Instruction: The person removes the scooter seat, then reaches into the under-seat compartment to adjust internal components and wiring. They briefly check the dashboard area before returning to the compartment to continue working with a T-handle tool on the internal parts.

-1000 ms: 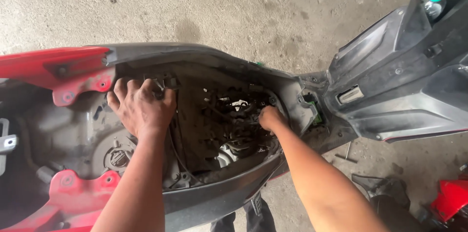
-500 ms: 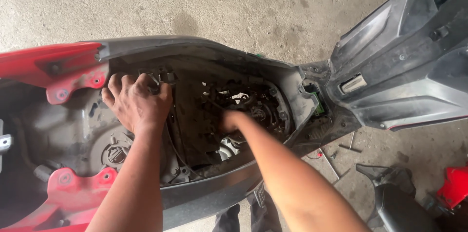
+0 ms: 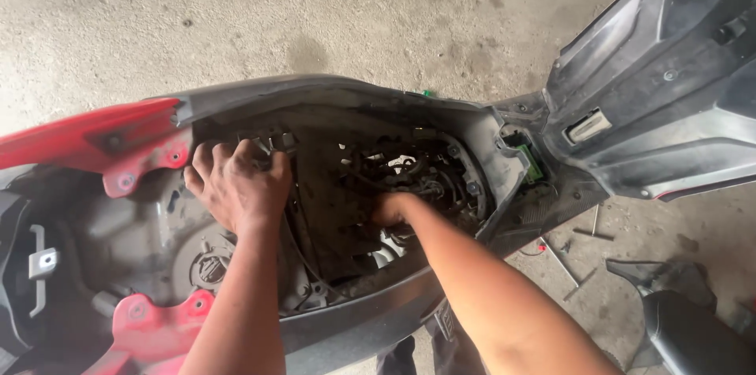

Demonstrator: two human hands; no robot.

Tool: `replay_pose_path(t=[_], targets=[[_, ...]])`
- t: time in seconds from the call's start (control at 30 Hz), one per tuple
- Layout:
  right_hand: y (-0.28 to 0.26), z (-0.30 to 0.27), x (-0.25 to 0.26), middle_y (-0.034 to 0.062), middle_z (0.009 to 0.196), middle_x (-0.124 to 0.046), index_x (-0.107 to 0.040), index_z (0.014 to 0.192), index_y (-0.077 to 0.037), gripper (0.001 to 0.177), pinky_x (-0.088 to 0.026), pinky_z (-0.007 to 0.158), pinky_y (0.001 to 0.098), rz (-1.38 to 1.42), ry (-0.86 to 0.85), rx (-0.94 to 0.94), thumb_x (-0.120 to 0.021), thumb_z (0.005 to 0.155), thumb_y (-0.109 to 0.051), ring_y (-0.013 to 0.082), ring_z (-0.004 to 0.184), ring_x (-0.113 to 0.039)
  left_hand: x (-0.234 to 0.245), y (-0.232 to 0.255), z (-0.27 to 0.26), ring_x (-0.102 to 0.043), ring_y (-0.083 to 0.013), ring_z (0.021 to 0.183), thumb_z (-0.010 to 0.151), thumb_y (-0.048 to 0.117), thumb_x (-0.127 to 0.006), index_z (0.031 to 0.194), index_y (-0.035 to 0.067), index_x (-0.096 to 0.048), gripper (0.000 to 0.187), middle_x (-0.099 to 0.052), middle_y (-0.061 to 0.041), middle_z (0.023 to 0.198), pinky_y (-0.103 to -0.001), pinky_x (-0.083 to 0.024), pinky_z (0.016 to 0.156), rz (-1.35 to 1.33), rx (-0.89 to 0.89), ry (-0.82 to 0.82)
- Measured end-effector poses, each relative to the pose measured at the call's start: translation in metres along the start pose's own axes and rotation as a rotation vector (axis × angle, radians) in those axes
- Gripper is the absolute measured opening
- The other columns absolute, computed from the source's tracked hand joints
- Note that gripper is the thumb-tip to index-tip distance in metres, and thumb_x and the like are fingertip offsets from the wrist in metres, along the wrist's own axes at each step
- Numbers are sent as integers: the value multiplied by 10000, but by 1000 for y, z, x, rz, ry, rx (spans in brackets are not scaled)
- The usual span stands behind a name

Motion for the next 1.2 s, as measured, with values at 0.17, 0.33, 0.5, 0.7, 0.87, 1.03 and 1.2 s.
replay_pose_path(t=[0.17, 0.33, 0.5, 0.7, 0.87, 1.03, 1.2], targets=[[-9, -33, 16, 117, 937, -775, -806, 938, -71, 282, -572, 699, 382, 27, 220, 34, -830, 672, -162, 219, 807, -705, 1, 0, -1, -454, -314, 1343, 759, 437, -731, 824, 153, -764, 292, -695, -104, 1105, -516, -226, 1186, 3, -10, 5], [-26, -65, 39, 136, 839, -784, -808, 801, -27, 183, -545, 686, 341, 342, 402, 177, -785, 672, -155, 220, 772, -703, -10, -4, 0, -447, -325, 1353, 764, 456, -736, 871, 155, -771, 322, -692, -124, 1141, -524, -238, 1154, 20, -49, 34], [-97, -135, 47, 118, 687, -777, -789, 649, -37, 162, -565, 639, 318, 241, 506, 491, -722, 670, -183, 223, 656, -747, -10, -5, -1, -458, -344, 1334, 748, 443, -735, 870, 164, -775, 307, -698, -129, 1135, -525, -248, 1147, 27, -61, 49], [-163, -205, 27, 218, 680, -705, -733, 594, -13, 175, -561, 624, 418, -187, 769, 461, -662, 638, -167, 353, 637, -712, -17, -11, -3, -471, -354, 1344, 812, 429, -720, 914, 164, -772, 289, -699, -140, 1159, -504, -266, 1173, 20, -104, 51], [-161, -218, 25, 197, 656, -721, -682, 614, -19, 151, -582, 614, 432, -249, 707, 398, -624, 658, -151, 336, 615, -728, -23, -13, -4, -453, -373, 1353, 793, 432, -721, 913, 163, -779, 300, -699, -146, 1182, -509, -252, 1158, 11, -119, 71], [-111, -196, 34, 152, 658, -705, -723, 610, -54, 144, -561, 605, 419, -166, 706, 478, -652, 661, -169, 282, 596, -688, -26, -17, -3, -450, -369, 1348, 782, 432, -717, 928, 167, -789, 311, -696, -149, 1195, -516, -241, 1160, 10, -118, 71], [-37, -181, 34, 171, 829, -771, -765, 1001, -68, 294, -543, 647, 429, 3, 520, 467, -694, 835, -300, 233, 697, -707, -26, -16, -4, -473, -355, 1344, 783, 425, -728, 930, 164, -781, 303, -709, -121, 1174, -495, -263, 1166, 1, -136, 119]])
Point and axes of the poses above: each hand's wrist, its own z-axis towards the middle knuckle, its own x-axis out of the back of the hand, y = z × x, the point moved 1 cm from there along z, towards the middle knuckle
